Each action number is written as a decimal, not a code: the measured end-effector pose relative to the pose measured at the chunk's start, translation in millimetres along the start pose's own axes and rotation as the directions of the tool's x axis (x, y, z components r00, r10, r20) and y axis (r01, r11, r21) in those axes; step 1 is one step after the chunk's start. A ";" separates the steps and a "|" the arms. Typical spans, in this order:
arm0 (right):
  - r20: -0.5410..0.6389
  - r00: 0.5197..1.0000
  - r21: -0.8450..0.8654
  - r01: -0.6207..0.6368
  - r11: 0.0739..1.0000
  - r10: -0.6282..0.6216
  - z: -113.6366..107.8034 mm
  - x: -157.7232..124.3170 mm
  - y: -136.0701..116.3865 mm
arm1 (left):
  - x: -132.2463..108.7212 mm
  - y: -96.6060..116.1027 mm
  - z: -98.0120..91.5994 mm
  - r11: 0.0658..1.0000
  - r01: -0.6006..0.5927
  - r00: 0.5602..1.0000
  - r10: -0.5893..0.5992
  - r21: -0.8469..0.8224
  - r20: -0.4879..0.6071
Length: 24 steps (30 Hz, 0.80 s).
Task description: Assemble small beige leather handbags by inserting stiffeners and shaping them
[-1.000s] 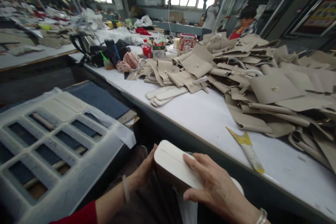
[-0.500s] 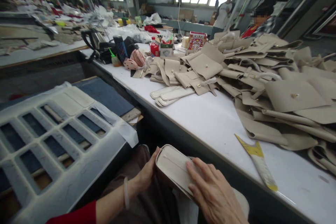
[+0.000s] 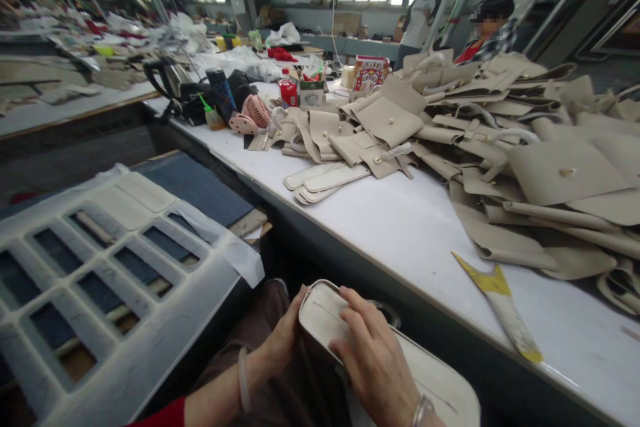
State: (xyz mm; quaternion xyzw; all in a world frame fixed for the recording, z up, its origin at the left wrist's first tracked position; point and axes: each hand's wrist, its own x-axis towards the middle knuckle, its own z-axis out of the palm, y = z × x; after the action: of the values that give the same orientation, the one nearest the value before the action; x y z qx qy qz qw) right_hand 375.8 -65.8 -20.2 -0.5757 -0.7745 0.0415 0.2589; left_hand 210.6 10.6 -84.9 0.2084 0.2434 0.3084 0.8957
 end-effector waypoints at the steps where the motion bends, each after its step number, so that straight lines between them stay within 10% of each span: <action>1: 0.023 0.999 0.004 0.034 0.999 -0.034 0.8 1.2 -0.5 | 1.1 -0.5 -1.5 1.000 0.002 1.000 -0.002 -0.012 0.000; 12: 0.288 0.958 0.119 -0.055 0.991 0.019 -15.9 23.1 -17.8 | -0.7 4.2 -4.3 0.998 0.009 1.000 -0.010 -0.066 -0.019; 24: 0.247 0.965 0.014 -0.094 0.996 0.087 -8.6 15.9 -19.8 | 3.7 1.5 1.4 0.996 -0.048 0.996 0.041 -0.078 -0.080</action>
State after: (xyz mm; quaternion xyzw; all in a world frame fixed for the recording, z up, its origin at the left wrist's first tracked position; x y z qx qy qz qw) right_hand 359.2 -59.8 -0.1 -0.5976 -0.7729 0.1340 0.1661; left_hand 213.3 13.8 -84.1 0.1657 0.2614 0.3457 0.8859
